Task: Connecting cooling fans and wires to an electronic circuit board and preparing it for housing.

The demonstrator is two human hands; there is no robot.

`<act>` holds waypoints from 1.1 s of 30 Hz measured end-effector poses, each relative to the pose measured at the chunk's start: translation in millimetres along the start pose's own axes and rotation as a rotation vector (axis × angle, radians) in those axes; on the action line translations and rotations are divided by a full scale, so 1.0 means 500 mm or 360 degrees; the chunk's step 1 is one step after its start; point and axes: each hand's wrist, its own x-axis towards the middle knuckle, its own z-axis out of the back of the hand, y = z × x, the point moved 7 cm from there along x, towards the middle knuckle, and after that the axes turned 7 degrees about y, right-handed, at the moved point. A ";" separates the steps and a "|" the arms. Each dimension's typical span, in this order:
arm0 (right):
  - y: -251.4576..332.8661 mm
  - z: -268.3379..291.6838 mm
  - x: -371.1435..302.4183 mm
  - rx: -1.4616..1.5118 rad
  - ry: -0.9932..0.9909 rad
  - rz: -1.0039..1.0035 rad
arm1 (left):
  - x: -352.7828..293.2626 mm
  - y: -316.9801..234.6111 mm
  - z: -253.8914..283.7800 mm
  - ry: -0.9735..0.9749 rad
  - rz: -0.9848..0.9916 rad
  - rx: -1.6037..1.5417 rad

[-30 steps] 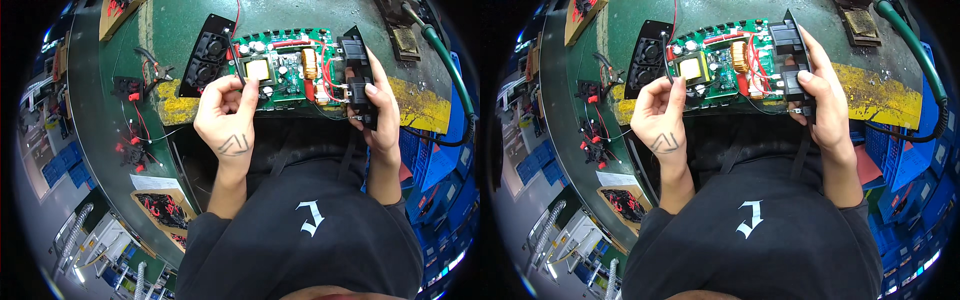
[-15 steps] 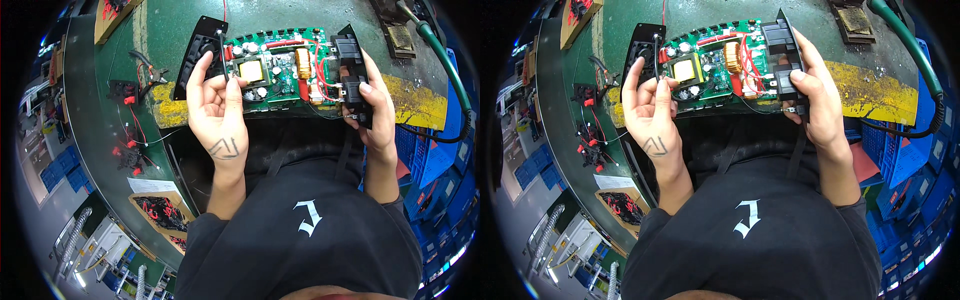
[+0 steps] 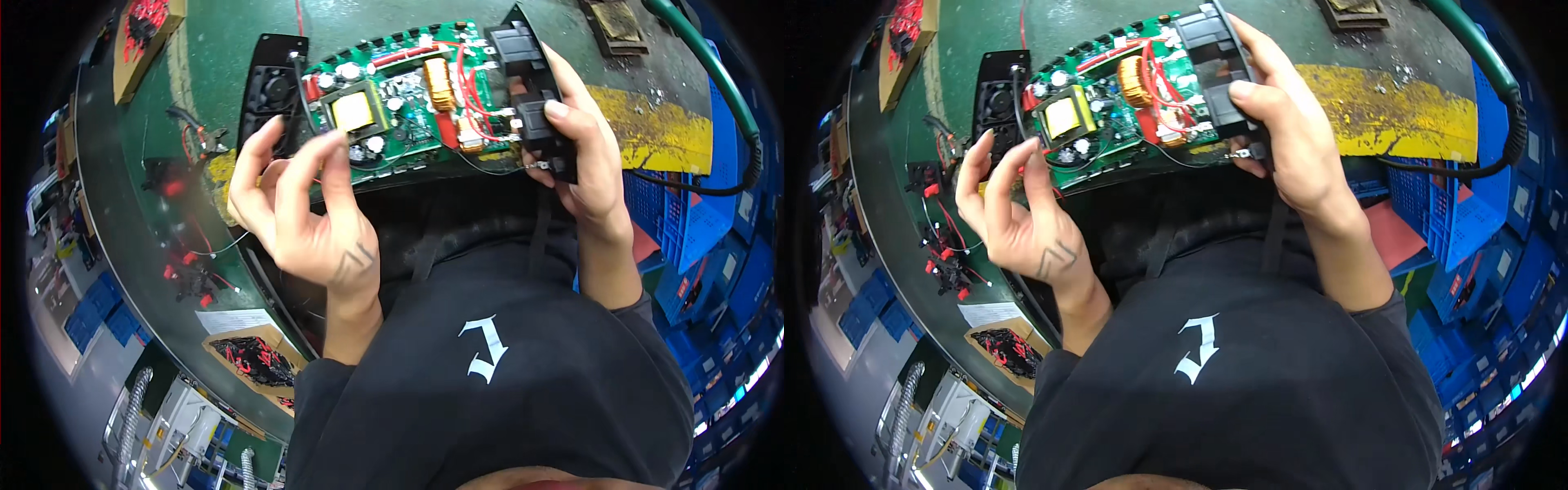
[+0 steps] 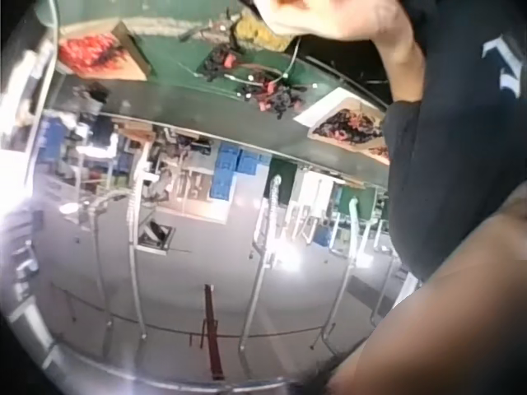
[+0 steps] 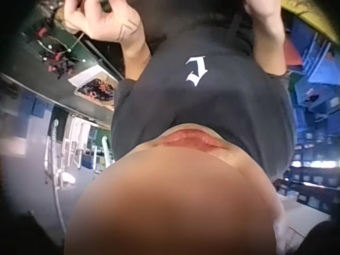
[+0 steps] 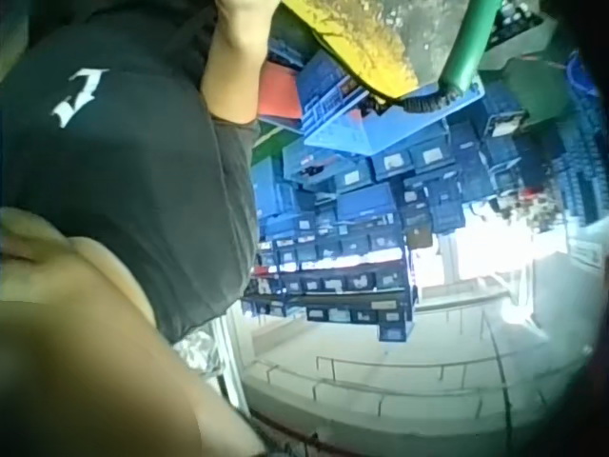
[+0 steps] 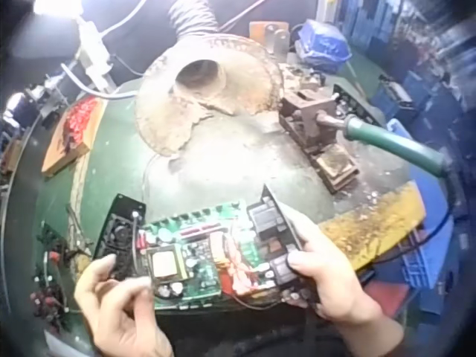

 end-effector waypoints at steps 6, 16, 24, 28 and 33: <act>-0.003 0.001 0.002 -0.0048 -0.0114 -0.0051 | -0.051 -0.120 -0.076 0.0677 -0.0622 -0.0362; 0.025 -0.033 -0.004 0.0230 -0.0163 -0.0075 | -0.092 -0.085 -0.140 0.0749 0.0176 -0.0603; 0.004 -0.005 0.027 0.0389 0.0979 0.1332 | -0.093 -0.091 -0.140 0.0647 0.0196 -0.0642; 0.024 -0.049 -0.011 0.0244 -0.0132 -0.0063 | -0.094 -0.086 -0.130 0.0623 0.0155 -0.0549; 0.033 -0.054 -0.014 0.0217 -0.0097 -0.0042 | -0.094 -0.092 -0.127 0.0654 0.0089 -0.0534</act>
